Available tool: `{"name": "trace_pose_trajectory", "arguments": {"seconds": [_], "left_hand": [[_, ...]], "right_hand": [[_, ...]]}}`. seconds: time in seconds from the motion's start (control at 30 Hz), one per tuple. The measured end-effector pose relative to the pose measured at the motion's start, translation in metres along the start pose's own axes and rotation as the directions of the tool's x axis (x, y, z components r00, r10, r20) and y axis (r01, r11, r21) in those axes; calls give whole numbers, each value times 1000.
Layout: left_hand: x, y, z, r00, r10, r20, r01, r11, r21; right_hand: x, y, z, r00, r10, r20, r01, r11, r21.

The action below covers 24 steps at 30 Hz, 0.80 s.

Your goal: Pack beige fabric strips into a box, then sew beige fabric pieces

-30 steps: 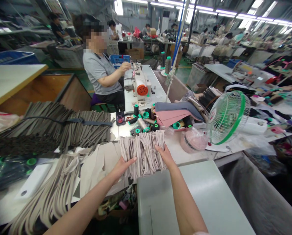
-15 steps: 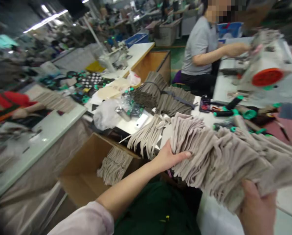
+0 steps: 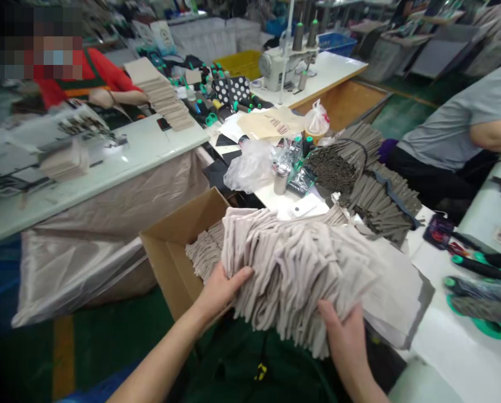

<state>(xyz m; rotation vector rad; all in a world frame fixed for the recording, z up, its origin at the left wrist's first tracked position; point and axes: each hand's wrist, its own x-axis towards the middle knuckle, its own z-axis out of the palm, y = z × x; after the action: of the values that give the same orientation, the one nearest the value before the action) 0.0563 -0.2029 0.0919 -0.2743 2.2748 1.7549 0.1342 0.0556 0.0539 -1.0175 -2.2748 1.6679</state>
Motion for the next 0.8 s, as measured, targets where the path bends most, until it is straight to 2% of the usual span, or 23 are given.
{"name": "trace_pose_trajectory", "arguments": {"seconds": [0.1, 0.2, 0.27, 0.33, 0.43, 0.53, 0.67, 0.8], "left_hand": [[21, -23, -89, 993, -61, -99, 74, 988, 135], [55, -53, -166, 993, -99, -63, 113, 957, 269], [84, -78, -202, 989, -143, 42, 121, 934, 335], [117, -106, -225, 972, -188, 144, 122, 919, 376], [174, -153, -237, 930, -225, 290, 102, 918, 384], [230, -201, -230, 886, -252, 390, 87, 915, 395], [295, -253, -217, 864, -299, 405, 107, 895, 433], [345, -283, -209, 858, -313, 407, 76, 862, 501]], "right_hand": [[-35, -15, 94, 975, 79, 209, -110, 983, 144], [-65, -17, 186, 925, 147, 350, -245, 935, 257], [-76, -6, 241, 897, 185, 402, -340, 870, 357], [-80, 15, 290, 867, 254, 429, -444, 786, 430], [-70, 55, 351, 829, 365, 424, -545, 698, 464], [-49, 95, 399, 808, 440, 392, -587, 664, 463], [-19, 134, 446, 795, 508, 331, -607, 674, 422], [4, 161, 485, 779, 546, 309, -627, 677, 385]]}}
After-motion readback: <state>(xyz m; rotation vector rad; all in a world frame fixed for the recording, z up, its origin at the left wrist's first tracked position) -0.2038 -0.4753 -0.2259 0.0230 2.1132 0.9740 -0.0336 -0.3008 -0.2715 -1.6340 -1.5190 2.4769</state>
